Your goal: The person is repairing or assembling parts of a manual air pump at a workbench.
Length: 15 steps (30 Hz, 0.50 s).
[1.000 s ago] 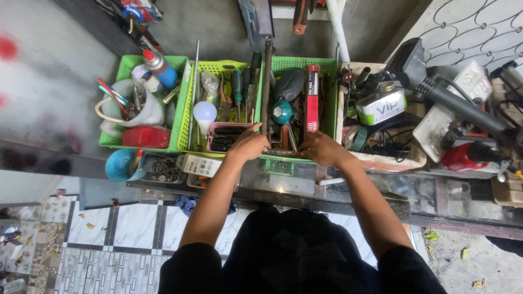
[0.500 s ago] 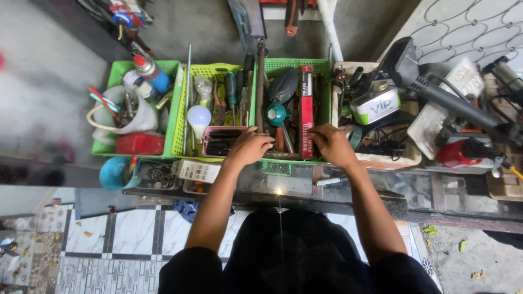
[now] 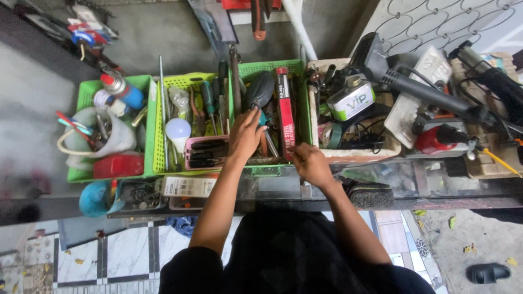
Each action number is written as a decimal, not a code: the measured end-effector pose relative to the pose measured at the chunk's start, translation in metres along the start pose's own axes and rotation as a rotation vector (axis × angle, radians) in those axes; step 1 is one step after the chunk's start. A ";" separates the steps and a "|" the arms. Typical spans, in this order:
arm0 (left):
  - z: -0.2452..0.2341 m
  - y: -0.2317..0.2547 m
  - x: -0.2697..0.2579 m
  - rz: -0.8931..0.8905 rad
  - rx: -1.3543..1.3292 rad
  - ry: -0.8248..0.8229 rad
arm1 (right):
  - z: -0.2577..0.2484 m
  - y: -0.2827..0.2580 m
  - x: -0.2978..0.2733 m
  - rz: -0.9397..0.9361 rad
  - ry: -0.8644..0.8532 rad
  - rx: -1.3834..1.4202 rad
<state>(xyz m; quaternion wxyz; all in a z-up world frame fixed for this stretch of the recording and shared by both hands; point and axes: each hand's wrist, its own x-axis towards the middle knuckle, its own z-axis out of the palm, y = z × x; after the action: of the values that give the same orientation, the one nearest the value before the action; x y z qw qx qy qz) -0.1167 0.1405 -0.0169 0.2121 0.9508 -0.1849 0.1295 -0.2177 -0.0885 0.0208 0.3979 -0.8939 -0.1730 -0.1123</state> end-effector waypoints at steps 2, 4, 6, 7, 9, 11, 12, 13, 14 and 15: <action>0.021 -0.005 -0.001 -0.017 0.008 -0.020 | 0.001 0.000 0.001 -0.002 -0.017 -0.035; 0.033 -0.006 0.002 -0.033 0.014 -0.040 | 0.000 0.000 0.002 -0.003 -0.033 -0.072; 0.034 -0.004 0.004 -0.075 -0.003 -0.098 | 0.001 -0.002 0.001 -0.075 0.006 -0.132; 0.031 -0.001 0.006 -0.072 -0.003 -0.098 | 0.001 -0.002 0.001 -0.074 0.009 -0.133; 0.024 0.004 0.007 -0.106 -0.050 -0.122 | 0.002 -0.003 0.002 -0.030 -0.022 -0.139; 0.020 0.005 0.007 -0.103 -0.053 -0.109 | -0.002 -0.006 0.006 -0.027 -0.032 -0.123; 0.020 0.008 0.008 -0.098 -0.059 -0.100 | -0.005 -0.007 0.007 -0.018 -0.043 -0.109; 0.026 0.010 0.010 -0.092 -0.061 -0.099 | -0.006 -0.003 0.005 -0.017 -0.039 -0.113; 0.030 0.011 0.010 -0.099 -0.054 -0.079 | -0.005 0.001 0.005 -0.033 -0.021 -0.044; 0.034 0.011 0.011 -0.106 -0.047 -0.059 | -0.005 0.005 0.005 -0.049 -0.004 0.025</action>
<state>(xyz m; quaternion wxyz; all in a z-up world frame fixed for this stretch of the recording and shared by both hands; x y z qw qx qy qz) -0.1055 0.1121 -0.0392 0.2356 0.9574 -0.1433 0.0855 -0.2115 -0.0947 0.0222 0.4058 -0.8847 -0.1969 -0.1181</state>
